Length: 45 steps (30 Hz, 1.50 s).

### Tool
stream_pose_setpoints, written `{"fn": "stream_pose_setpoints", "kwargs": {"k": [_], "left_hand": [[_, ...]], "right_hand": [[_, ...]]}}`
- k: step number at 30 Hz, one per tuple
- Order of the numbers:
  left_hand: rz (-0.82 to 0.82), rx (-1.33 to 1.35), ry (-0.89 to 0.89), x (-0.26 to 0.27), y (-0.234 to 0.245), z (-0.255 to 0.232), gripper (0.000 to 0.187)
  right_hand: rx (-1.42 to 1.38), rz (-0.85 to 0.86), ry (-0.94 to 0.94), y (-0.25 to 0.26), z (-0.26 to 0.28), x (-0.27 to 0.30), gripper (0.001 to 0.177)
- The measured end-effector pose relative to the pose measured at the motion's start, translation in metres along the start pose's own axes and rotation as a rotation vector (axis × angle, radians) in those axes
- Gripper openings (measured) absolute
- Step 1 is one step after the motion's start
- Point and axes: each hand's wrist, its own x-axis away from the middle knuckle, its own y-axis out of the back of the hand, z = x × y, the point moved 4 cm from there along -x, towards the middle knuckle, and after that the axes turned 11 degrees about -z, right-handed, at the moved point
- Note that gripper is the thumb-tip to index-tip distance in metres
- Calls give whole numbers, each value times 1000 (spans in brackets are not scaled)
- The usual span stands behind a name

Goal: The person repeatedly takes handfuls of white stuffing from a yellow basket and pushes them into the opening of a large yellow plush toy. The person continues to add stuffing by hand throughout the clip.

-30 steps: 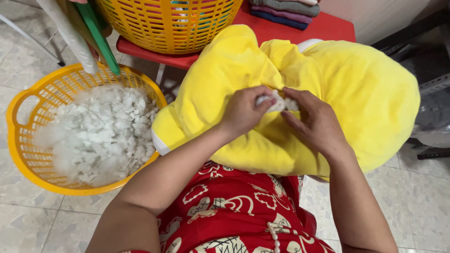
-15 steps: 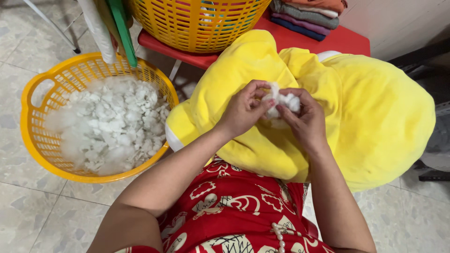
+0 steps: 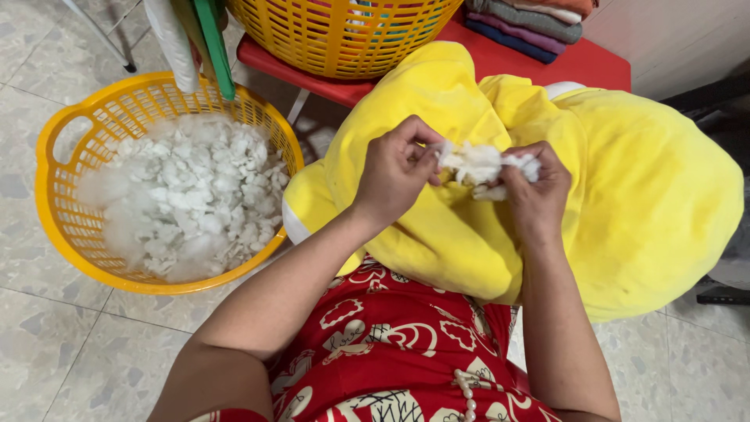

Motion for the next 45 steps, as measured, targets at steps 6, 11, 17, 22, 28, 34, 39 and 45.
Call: {"fn": "stream_pose_setpoints", "kwargs": {"k": [6, 11, 17, 22, 28, 34, 39, 45], "left_hand": [[-140, 113, 9, -3, 7, -1, 9], [-26, -65, -100, 3, -6, 2, 29], [324, 81, 10, 4, -50, 31, 70], [344, 65, 50, 5, -70, 53, 61], [173, -116, 191, 10, -54, 38, 46], [84, -527, -359, 3, -47, 0, 25], [187, -854, -338, 6, -55, 38, 42], [205, -1085, -359, -1, -60, 88, 25]], "right_hand": [[-167, -79, 88, 18, 1, -8, 19], [-322, -108, 29, 31, -6, -6, 14], [-526, -16, -123, 23, -15, -6, 10], [-502, -102, -121, 14, -22, -2, 15], [-429, -205, 37, 14, -17, 7, 17], [-335, -247, 318, 19, 1, 7, 17], [-318, -279, 240, 20, -10, 5, 21], [244, -246, 406, 11, -28, 12, 22]]}}
